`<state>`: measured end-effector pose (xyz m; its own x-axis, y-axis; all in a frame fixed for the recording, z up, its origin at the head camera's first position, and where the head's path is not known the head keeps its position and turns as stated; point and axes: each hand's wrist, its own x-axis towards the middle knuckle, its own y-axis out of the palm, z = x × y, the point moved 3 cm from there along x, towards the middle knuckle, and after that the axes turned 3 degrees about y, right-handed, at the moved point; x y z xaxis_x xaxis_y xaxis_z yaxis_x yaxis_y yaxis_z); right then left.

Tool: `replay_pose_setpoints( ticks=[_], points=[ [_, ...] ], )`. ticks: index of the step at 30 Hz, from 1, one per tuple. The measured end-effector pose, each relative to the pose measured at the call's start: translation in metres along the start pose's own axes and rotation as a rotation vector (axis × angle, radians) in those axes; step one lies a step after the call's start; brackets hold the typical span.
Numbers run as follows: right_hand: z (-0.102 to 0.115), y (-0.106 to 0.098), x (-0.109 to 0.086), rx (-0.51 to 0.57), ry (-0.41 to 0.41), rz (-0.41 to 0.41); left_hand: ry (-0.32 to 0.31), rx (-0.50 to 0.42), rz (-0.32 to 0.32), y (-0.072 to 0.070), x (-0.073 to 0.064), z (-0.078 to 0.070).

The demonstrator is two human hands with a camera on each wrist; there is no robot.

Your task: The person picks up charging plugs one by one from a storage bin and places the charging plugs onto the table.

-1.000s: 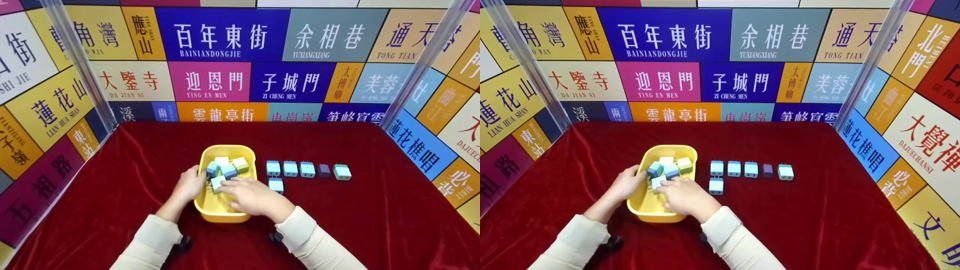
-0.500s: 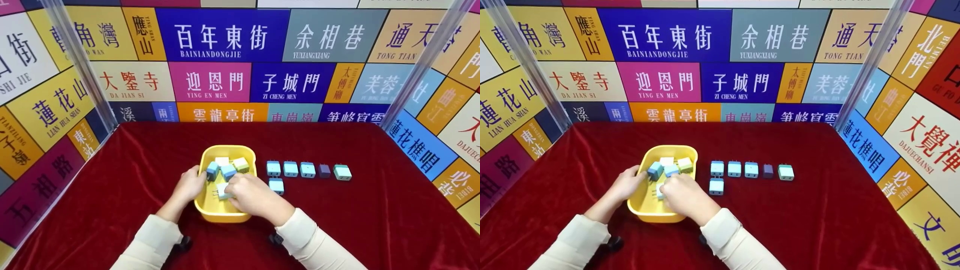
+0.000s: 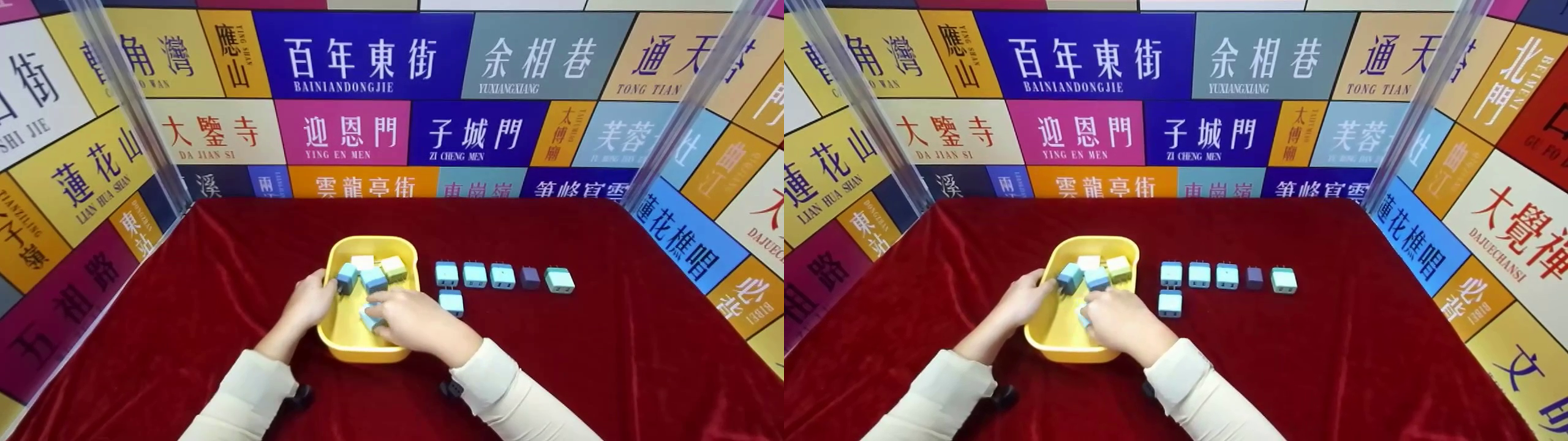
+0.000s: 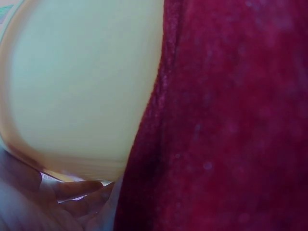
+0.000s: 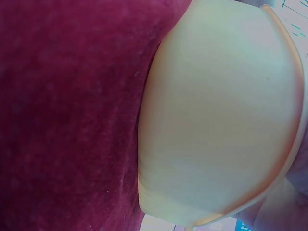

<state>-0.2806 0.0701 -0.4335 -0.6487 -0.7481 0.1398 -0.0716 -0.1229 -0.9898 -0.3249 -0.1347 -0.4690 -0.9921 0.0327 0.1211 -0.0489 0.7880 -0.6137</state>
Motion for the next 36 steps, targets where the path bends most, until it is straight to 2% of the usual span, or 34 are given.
replay_pose_setpoints(
  ticks=[3, 4, 5, 10, 20, 26, 27, 30, 33, 34, 36],
  points=[
    [0.0004, -0.0010, 0.0001, 0.043, 0.022, 0.001, -0.009, 0.000, 0.001, 0.0008, 0.0004, 0.0003],
    [0.0003, -0.0013, 0.0001, 0.056, 0.034, 0.004, -0.037, 0.003, 0.011, -0.0005, -0.0028, -0.0063],
    [0.0004, -0.0017, 0.0000, 0.066, 0.045, 0.005, -0.042, 0.004, 0.014, -0.0001, -0.0026, -0.0064],
    [0.0000, -0.0025, -0.0006, 0.088, 0.104, -0.001, -0.050, 0.017, 0.021, 0.0006, -0.0026, -0.0085],
    [-0.0036, 0.0031, 0.0001, 0.144, 0.156, 0.016, -0.063, 0.012, 0.024, 0.0010, -0.0030, -0.0060],
    [-0.0034, 0.0021, 0.0002, 0.146, 0.155, 0.019, -0.060, -0.002, 0.023, -0.0006, -0.0032, -0.0060],
    [-0.0034, 0.0017, 0.0001, 0.142, 0.150, 0.015, -0.035, -0.002, 0.015, 0.0012, 0.0006, 0.0009],
    [-0.0031, 0.0005, 0.0000, 0.130, 0.133, 0.003, -0.028, -0.001, 0.014, 0.0009, 0.0010, 0.0004],
    [-0.0023, -0.0010, -0.0003, 0.115, 0.116, -0.006, -0.035, 0.002, 0.016, 0.0013, 0.0014, 0.0010],
    [-0.0021, -0.0015, -0.0002, 0.109, 0.109, -0.009, -0.058, 0.003, 0.024, -0.0007, -0.0021, -0.0061],
    [-0.0016, -0.0034, -0.0002, 0.092, 0.089, -0.024, -0.062, 0.008, 0.024, -0.0009, -0.0018, -0.0061]
  ],
)
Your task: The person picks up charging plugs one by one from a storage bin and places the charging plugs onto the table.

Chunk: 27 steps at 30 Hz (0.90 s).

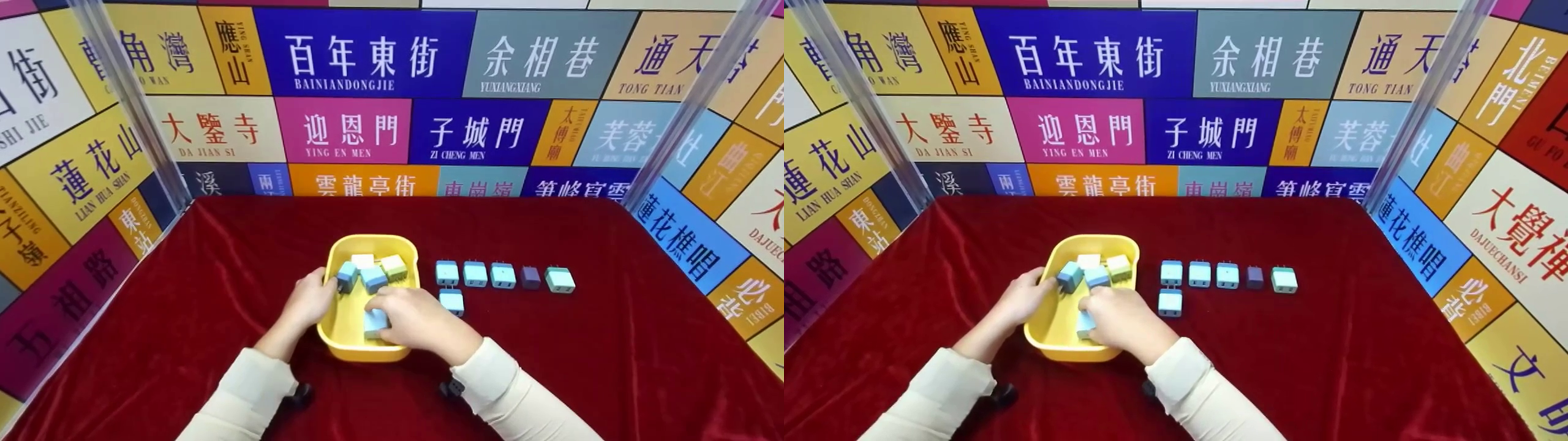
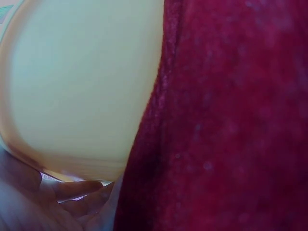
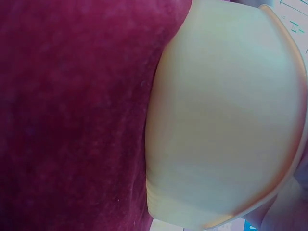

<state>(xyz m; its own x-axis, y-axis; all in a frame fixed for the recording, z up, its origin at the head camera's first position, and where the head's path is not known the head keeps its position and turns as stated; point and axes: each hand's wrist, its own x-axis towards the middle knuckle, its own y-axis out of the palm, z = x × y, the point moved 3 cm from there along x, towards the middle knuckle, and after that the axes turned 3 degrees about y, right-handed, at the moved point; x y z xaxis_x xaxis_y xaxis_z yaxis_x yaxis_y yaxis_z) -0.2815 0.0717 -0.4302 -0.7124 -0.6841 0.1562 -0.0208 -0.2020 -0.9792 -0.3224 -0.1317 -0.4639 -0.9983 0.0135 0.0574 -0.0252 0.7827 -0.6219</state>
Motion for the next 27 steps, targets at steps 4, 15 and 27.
replay_pose_setpoints(
  ticks=[4, 15, 27],
  points=[
    [0.002, -0.003, 0.000, -0.044, -0.055, -0.040, -0.005, 0.007, -0.003, 0.000, -0.001, 0.001],
    [-0.002, -0.021, -0.003, -0.005, -0.094, -0.112, -0.012, -0.005, 0.010, 0.000, 0.000, 0.000],
    [-0.016, -0.071, -0.020, 0.098, -0.051, -0.168, -0.005, 0.002, -0.005, -0.001, 0.000, 0.000]
  ],
)
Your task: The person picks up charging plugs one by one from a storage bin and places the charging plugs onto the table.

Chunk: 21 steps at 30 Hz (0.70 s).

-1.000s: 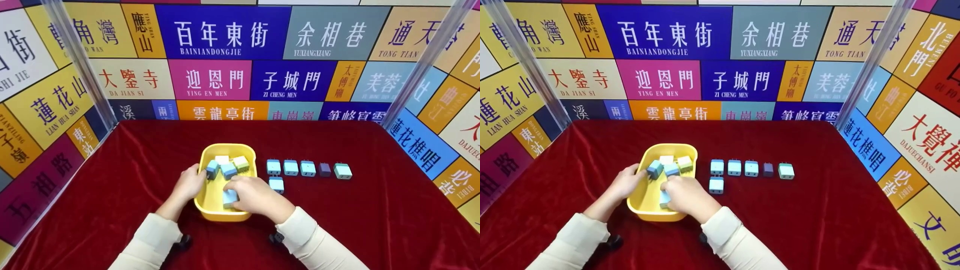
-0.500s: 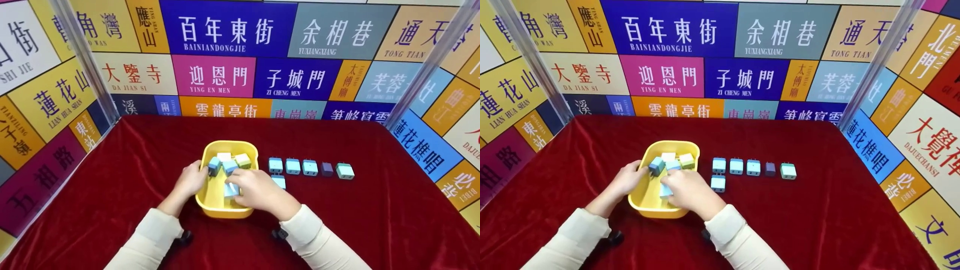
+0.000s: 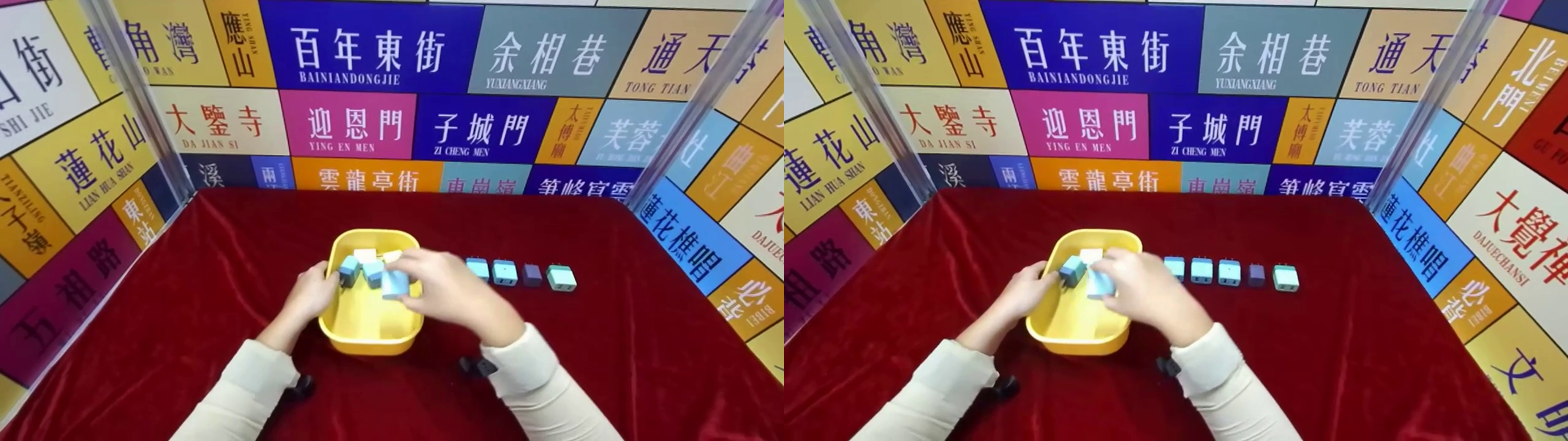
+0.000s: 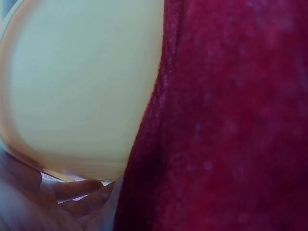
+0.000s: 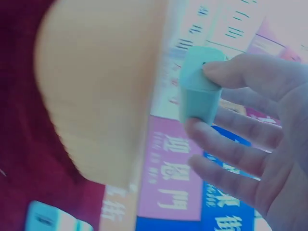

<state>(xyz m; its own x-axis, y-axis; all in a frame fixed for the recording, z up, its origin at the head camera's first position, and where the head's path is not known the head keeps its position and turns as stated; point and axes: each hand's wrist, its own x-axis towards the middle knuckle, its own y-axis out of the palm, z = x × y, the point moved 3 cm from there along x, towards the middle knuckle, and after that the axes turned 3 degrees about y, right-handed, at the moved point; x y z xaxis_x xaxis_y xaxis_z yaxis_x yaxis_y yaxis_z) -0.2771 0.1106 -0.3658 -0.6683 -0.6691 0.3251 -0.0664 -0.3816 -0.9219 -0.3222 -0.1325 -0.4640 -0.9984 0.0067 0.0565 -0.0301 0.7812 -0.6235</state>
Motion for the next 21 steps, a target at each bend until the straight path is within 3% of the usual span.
replay_pose_setpoints(
  ticks=[7, 13, 21],
  points=[
    [-0.017, -0.037, -0.015, 0.020, 0.164, 0.055, -0.006, -0.013, 0.000, 0.002, -0.001, 0.002],
    [-0.047, -0.057, -0.031, -0.002, 0.288, 0.098, -0.013, -0.019, 0.003, 0.001, 0.001, 0.001],
    [-0.089, -0.050, -0.050, 0.068, 0.530, 0.346, -0.008, -0.021, -0.001, 0.000, 0.001, 0.002]
  ],
)
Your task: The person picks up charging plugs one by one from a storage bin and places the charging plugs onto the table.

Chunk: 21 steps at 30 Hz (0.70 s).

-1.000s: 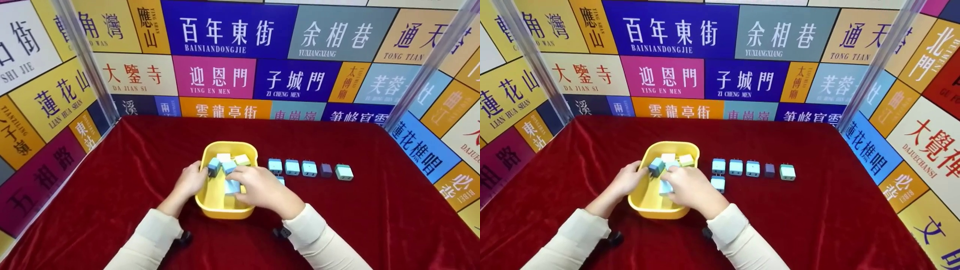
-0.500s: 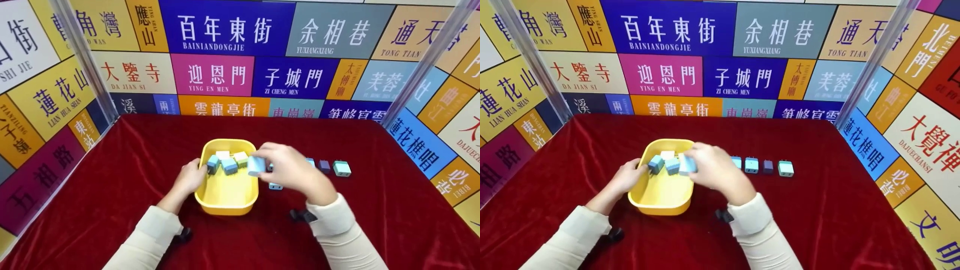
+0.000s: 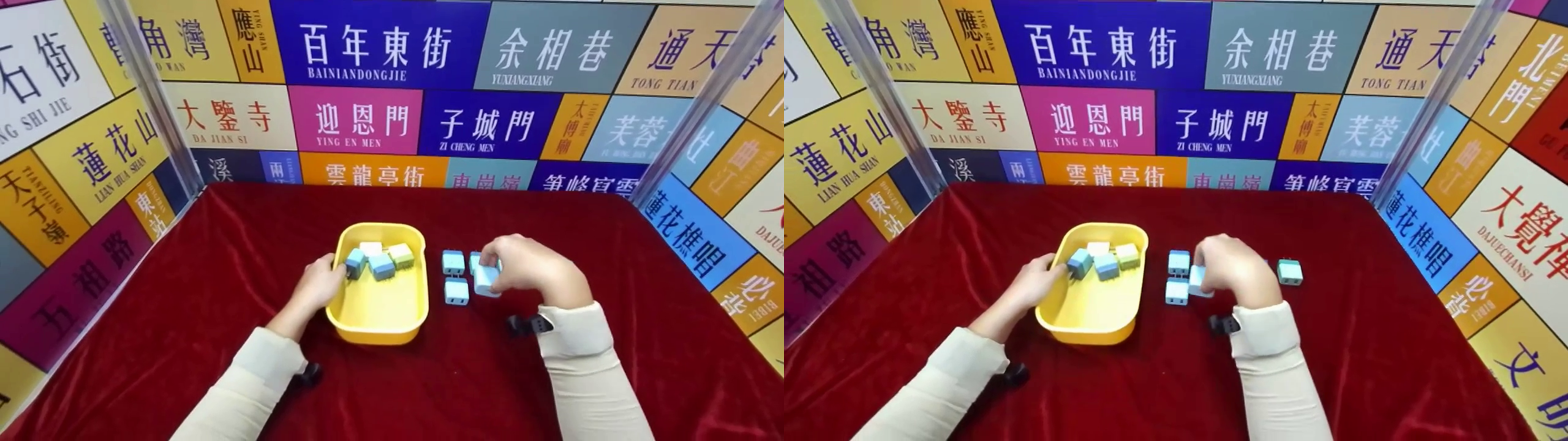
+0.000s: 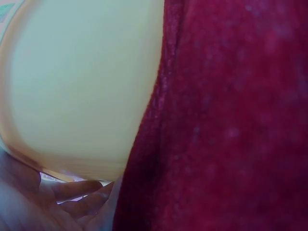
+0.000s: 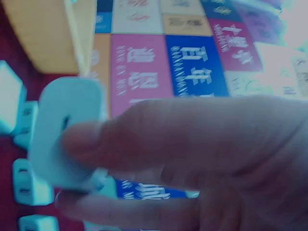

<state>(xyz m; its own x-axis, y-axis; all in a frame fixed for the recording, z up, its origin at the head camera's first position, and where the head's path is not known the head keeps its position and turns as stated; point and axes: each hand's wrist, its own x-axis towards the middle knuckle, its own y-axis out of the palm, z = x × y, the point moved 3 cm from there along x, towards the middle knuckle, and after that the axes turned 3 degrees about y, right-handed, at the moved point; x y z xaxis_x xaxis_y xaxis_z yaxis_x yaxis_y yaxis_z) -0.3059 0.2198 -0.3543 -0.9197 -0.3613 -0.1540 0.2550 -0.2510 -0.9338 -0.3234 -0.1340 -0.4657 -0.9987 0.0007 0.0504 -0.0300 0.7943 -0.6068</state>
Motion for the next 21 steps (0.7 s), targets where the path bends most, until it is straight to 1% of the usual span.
replay_pose_setpoints(
  ticks=[2, 4, 6, 9, 11, 16, 18, 21],
  points=[
    [-0.007, 0.004, 0.003, -0.003, 0.029, 0.041, 0.002, 0.001, 0.002, 0.000, 0.000, 0.000],
    [-0.013, 0.009, 0.007, -0.007, 0.044, 0.052, 0.000, 0.000, 0.006, 0.000, 0.000, 0.001],
    [-0.016, 0.014, 0.011, -0.011, 0.043, 0.052, -0.003, 0.000, 0.008, 0.000, -0.001, 0.002],
    [-0.020, 0.020, 0.017, -0.022, 0.022, 0.047, -0.010, 0.004, -0.005, -0.001, -0.002, 0.003],
    [-0.022, 0.025, 0.019, -0.030, 0.016, 0.058, -0.010, 0.007, -0.010, 0.000, -0.003, 0.003],
    [-0.027, 0.031, 0.020, -0.049, 0.047, 0.064, 0.001, -0.008, 0.008, 0.008, -0.002, 0.004],
    [-0.027, 0.031, 0.022, -0.044, 0.050, 0.059, 0.000, -0.015, 0.006, 0.007, -0.001, 0.003],
    [-0.024, 0.031, 0.025, -0.029, 0.040, 0.053, 0.005, -0.008, -0.017, 0.001, 0.000, 0.000]
  ],
)
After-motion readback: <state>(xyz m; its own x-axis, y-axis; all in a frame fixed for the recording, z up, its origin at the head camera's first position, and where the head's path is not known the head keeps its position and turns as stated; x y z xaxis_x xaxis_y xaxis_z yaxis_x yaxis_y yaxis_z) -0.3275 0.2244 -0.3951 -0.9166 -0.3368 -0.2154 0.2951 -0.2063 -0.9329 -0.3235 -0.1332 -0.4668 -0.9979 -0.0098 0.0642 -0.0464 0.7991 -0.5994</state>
